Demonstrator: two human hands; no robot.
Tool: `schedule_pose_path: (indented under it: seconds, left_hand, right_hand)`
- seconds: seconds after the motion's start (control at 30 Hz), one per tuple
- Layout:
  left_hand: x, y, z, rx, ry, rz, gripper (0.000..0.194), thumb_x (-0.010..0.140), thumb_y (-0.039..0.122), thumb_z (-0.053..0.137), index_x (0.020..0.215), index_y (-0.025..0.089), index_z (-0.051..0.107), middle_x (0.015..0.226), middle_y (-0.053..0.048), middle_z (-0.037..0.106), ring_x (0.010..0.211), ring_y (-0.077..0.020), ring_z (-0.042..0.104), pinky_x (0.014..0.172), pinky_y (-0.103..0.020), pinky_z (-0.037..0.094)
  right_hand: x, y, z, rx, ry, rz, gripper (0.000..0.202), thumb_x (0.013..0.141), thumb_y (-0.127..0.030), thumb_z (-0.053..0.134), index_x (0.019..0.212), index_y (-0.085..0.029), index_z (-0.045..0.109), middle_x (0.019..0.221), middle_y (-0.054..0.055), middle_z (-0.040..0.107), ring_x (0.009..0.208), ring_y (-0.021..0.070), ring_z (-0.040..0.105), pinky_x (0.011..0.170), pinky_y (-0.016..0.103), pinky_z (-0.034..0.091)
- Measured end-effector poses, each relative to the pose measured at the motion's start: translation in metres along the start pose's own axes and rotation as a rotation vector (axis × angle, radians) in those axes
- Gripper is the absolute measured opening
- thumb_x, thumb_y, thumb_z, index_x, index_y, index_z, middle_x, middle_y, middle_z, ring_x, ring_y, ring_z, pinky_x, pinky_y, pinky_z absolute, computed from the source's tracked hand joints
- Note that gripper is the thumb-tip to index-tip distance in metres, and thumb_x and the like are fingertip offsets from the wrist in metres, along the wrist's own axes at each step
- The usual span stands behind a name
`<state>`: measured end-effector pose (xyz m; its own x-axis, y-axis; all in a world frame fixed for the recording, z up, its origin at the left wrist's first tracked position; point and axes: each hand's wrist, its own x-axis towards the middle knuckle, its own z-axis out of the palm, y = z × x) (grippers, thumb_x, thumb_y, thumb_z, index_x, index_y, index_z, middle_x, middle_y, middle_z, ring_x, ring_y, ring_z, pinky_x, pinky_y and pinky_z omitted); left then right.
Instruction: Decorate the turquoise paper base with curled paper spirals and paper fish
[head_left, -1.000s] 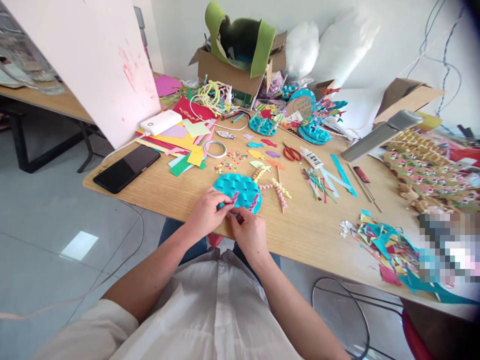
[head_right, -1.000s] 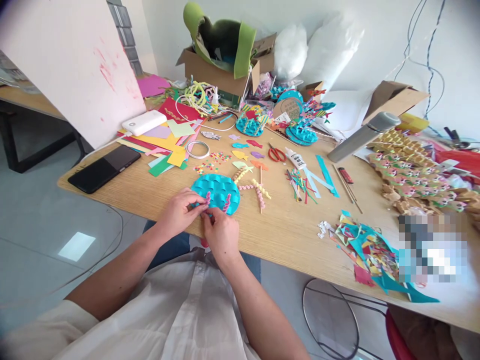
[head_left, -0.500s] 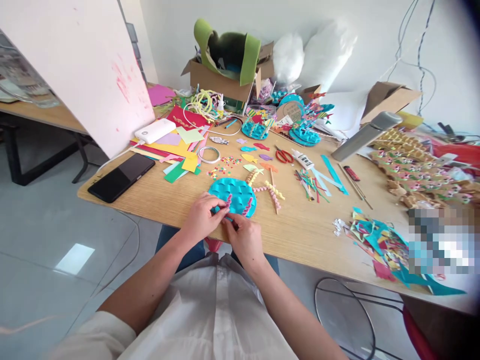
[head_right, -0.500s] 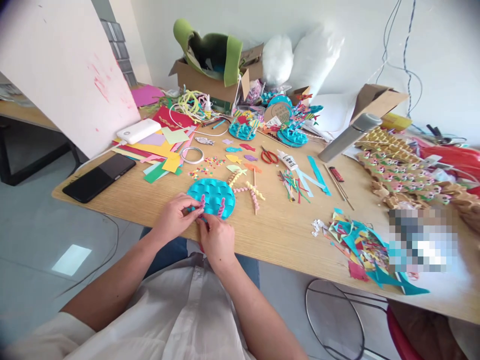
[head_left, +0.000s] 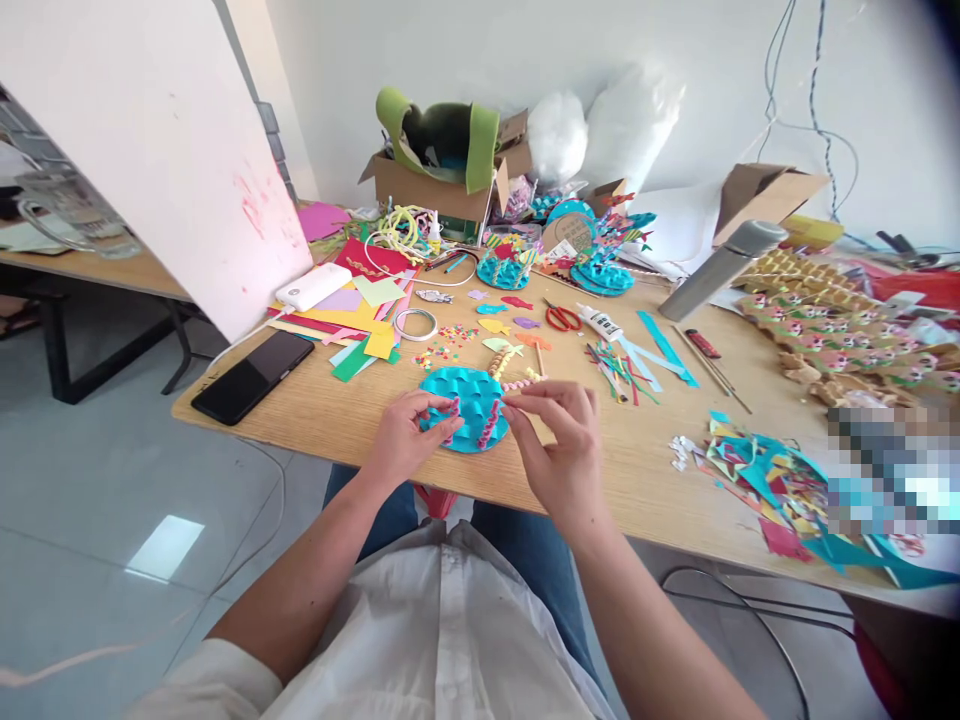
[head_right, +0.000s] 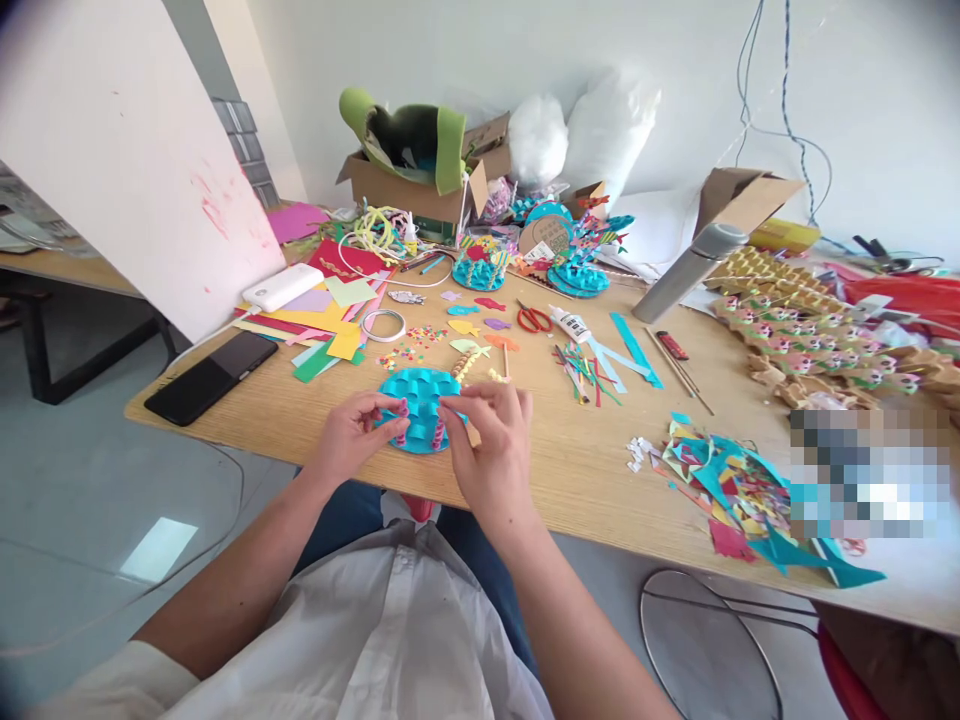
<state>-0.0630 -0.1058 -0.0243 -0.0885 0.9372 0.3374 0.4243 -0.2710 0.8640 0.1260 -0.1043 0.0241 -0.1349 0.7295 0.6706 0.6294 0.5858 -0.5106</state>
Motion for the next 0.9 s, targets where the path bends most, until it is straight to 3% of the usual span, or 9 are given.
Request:
schedule_pose_path:
  seconds: [0.2,0.3,0.63,0.9]
  left_hand:
    - [0.004,0.004,0.004,-0.069,0.011,-0.103,0.018,0.074,0.034,0.070,0.082,0.018,0.073,0.071,-0.001,0.068,0.062,-0.0114,0.054,0.054,-0.023,0.041]
    - [0.004,0.004,0.004,-0.084,0.010,-0.126,0.017,0.074,0.033,0.069,0.080,0.018,0.073,0.066,0.001,0.066,0.059,-0.0103,0.050,0.053,-0.023,0.039]
    - [0.006,-0.001,0.009,-0.184,0.029,-0.143,0.014,0.072,0.031,0.068,0.071,0.017,0.071,0.070,-0.002,0.067,0.064,-0.0126,0.053,0.058,-0.024,0.041]
    - [0.006,0.000,0.008,-0.168,0.044,-0.149,0.012,0.070,0.029,0.069,0.067,0.017,0.070,0.070,-0.003,0.067,0.067,-0.0142,0.057,0.059,-0.024,0.044]
  right_hand:
    - [0.045,0.007,0.021,0.053,-0.452,-0.014,0.009,0.083,-0.024,0.068,0.078,-0.024,0.075,0.092,0.004,0.068,0.098,0.0222,0.054,0.088,0.039,0.040]
    - [0.055,0.003,0.029,0.027,-0.590,0.029,0.009,0.081,-0.023,0.068,0.076,-0.023,0.075,0.092,0.005,0.069,0.098,0.0234,0.053,0.086,0.038,0.039]
    - [0.071,-0.009,0.038,-0.084,-0.798,-0.010,0.013,0.083,-0.020,0.064,0.074,-0.017,0.072,0.105,0.009,0.066,0.108,0.0276,0.047,0.091,0.039,0.036]
    - [0.076,-0.008,0.051,-0.174,-0.873,-0.080,0.020,0.083,-0.013,0.056,0.071,-0.014,0.071,0.096,0.013,0.067,0.106,0.0281,0.050,0.089,0.037,0.038]
